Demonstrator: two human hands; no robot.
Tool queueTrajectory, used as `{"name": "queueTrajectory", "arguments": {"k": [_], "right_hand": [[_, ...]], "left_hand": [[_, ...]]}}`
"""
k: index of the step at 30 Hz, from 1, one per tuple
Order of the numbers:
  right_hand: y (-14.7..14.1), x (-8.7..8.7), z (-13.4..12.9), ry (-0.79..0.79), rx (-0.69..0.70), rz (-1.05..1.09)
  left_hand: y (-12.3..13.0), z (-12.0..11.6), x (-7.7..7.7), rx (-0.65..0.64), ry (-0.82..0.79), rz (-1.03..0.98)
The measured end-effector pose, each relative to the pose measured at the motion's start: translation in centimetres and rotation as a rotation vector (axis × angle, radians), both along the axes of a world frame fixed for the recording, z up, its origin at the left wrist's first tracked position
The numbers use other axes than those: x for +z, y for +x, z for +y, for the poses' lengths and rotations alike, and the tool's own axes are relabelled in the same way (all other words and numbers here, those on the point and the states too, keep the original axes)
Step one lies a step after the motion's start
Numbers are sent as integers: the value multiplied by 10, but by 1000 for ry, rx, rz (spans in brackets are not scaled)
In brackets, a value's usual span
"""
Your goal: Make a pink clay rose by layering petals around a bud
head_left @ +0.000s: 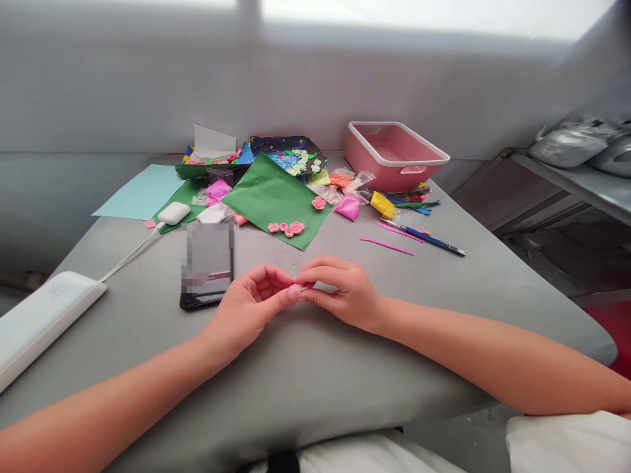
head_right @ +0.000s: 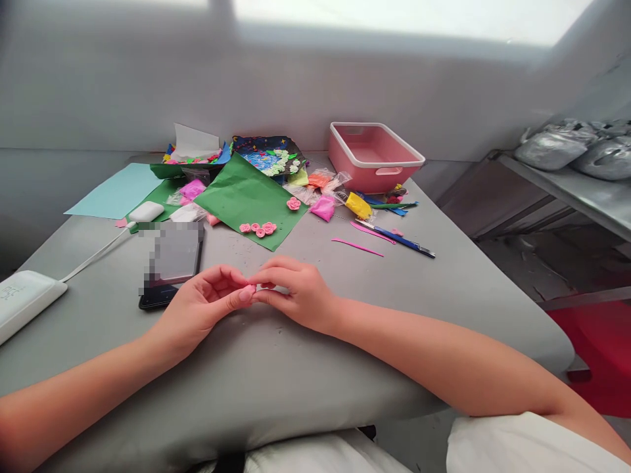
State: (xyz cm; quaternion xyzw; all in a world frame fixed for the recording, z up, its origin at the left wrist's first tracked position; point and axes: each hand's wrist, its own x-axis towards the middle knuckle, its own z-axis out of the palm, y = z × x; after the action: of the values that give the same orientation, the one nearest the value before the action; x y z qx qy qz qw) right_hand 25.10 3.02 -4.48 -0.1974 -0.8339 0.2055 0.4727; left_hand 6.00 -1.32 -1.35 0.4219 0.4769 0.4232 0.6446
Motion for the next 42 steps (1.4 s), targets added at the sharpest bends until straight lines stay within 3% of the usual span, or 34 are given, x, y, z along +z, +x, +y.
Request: {"name": "queueTrajectory", "arguments": {"k": [7, 10, 13, 17, 22, 30, 37, 40, 42], "right_hand": [[0, 5, 0, -55, -52, -3], [1, 8, 2, -148, -128, 9], [4, 6, 6, -127, -151, 78], [7, 1, 5, -3, -71, 69], [3, 0, 0, -2, -54, 21], [1, 1, -4, 140, -16, 9], [4, 4, 2, -20, -136, -3], [7, 1, 7, -8, -182, 36], [8, -1, 9, 27, -137, 30]], "left_hand": [[2, -5, -3, 59, -40, 6], [3, -7, -3, 174, -78, -50], [3, -8, -3, 255, -77, -118], [3, -10, -5, 157, -7, -117], [5, -10, -4, 71, 40, -65], [3, -6, -3, 79, -4, -19], [6, -6, -4, 146, -22, -10], [6, -5, -4, 162, -24, -97], [6, -5, -4, 136, -25, -134]]}}
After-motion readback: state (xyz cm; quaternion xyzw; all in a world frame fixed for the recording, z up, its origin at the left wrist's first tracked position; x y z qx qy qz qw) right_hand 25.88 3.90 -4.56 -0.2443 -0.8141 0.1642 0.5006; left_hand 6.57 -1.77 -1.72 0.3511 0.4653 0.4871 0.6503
